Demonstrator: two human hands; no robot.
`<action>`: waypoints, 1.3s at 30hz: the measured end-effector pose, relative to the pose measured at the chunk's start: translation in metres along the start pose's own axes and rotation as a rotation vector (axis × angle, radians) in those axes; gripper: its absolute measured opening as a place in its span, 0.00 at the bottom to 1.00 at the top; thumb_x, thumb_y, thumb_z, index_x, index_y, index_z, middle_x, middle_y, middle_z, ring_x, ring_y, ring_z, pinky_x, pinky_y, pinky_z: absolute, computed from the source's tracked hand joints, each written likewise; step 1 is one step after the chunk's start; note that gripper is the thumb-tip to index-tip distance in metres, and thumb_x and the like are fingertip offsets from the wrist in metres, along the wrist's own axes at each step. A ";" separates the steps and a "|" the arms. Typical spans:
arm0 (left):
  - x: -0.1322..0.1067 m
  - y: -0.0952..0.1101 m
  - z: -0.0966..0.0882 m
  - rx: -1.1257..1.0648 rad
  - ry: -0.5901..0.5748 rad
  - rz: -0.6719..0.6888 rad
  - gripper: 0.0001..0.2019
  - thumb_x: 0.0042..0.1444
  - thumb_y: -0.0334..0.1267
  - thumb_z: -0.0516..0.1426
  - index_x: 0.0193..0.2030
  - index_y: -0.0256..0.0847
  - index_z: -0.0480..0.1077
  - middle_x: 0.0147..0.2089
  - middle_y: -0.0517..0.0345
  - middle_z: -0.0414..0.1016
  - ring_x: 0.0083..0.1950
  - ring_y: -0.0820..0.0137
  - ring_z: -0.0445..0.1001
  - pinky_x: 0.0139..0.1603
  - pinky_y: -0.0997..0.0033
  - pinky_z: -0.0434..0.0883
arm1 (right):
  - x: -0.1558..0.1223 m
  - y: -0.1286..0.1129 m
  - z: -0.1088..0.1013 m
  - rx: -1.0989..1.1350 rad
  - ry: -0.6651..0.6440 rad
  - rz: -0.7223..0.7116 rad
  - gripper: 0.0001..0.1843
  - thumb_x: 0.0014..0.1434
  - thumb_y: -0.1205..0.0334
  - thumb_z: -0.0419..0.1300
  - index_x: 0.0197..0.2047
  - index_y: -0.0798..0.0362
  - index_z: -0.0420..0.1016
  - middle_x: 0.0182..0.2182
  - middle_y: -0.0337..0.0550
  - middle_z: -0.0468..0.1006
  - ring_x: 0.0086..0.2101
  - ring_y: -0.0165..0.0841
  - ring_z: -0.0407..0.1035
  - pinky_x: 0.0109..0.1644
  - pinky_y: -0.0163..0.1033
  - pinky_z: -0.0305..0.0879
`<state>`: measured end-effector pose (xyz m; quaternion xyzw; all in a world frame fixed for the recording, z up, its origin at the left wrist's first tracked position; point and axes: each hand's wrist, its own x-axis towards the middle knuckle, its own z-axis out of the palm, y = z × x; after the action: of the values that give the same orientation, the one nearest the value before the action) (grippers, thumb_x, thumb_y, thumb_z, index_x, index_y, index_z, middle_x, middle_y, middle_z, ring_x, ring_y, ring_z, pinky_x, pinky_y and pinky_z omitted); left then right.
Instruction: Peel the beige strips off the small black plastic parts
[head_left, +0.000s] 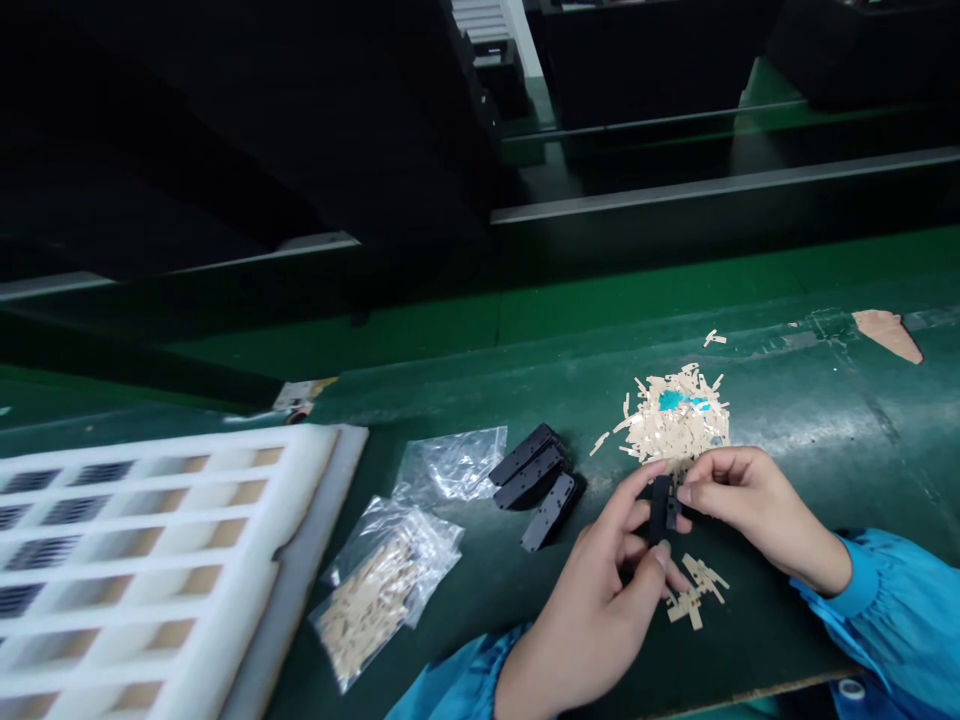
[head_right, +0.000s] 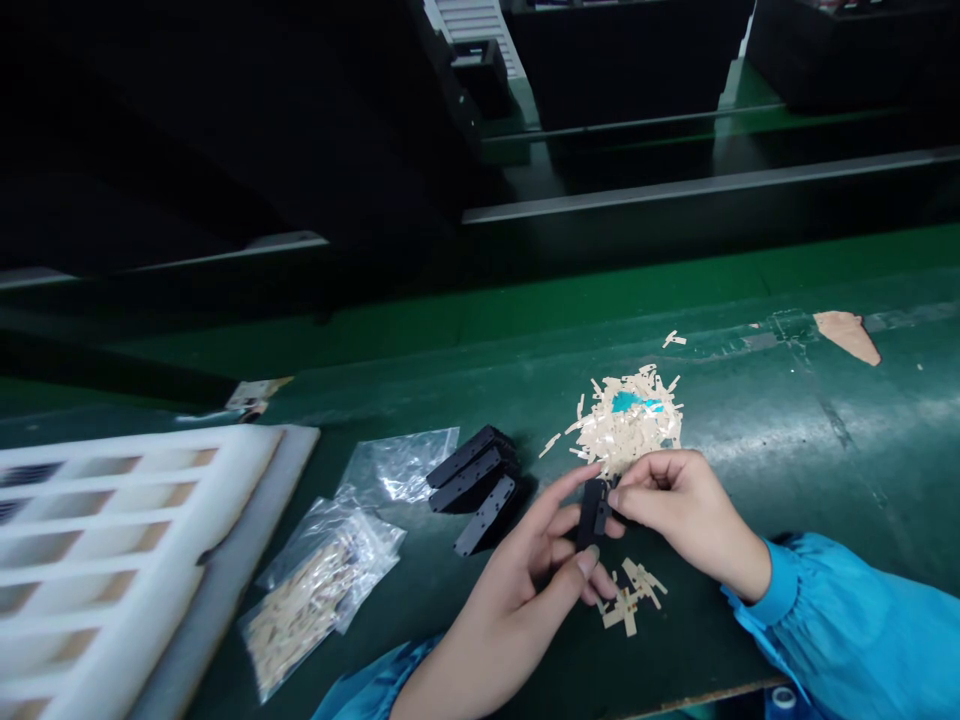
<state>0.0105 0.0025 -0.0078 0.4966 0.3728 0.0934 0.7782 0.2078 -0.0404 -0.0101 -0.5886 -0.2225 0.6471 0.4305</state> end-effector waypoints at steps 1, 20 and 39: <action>0.000 0.000 0.000 0.002 -0.001 0.000 0.29 0.68 0.31 0.52 0.74 0.54 0.55 0.54 0.49 0.72 0.38 0.68 0.82 0.43 0.64 0.79 | 0.000 0.000 0.000 0.000 -0.001 0.001 0.13 0.55 0.55 0.72 0.27 0.53 0.77 0.24 0.42 0.81 0.27 0.31 0.70 0.37 0.38 0.65; 0.001 0.002 0.000 -0.002 -0.003 -0.016 0.31 0.67 0.32 0.52 0.75 0.53 0.53 0.54 0.48 0.71 0.38 0.68 0.82 0.42 0.63 0.80 | 0.000 -0.001 0.001 0.000 -0.003 0.028 0.11 0.53 0.56 0.70 0.27 0.54 0.76 0.23 0.41 0.80 0.26 0.31 0.69 0.36 0.37 0.63; 0.000 0.000 0.002 -0.043 -0.015 0.012 0.30 0.68 0.31 0.52 0.74 0.55 0.54 0.55 0.50 0.72 0.38 0.68 0.82 0.41 0.66 0.80 | -0.001 -0.002 0.001 0.019 -0.023 0.016 0.10 0.55 0.58 0.70 0.27 0.53 0.77 0.22 0.39 0.80 0.25 0.29 0.69 0.35 0.35 0.64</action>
<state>0.0119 0.0017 -0.0077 0.4828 0.3619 0.1025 0.7908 0.2075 -0.0401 -0.0082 -0.5789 -0.2166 0.6592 0.4283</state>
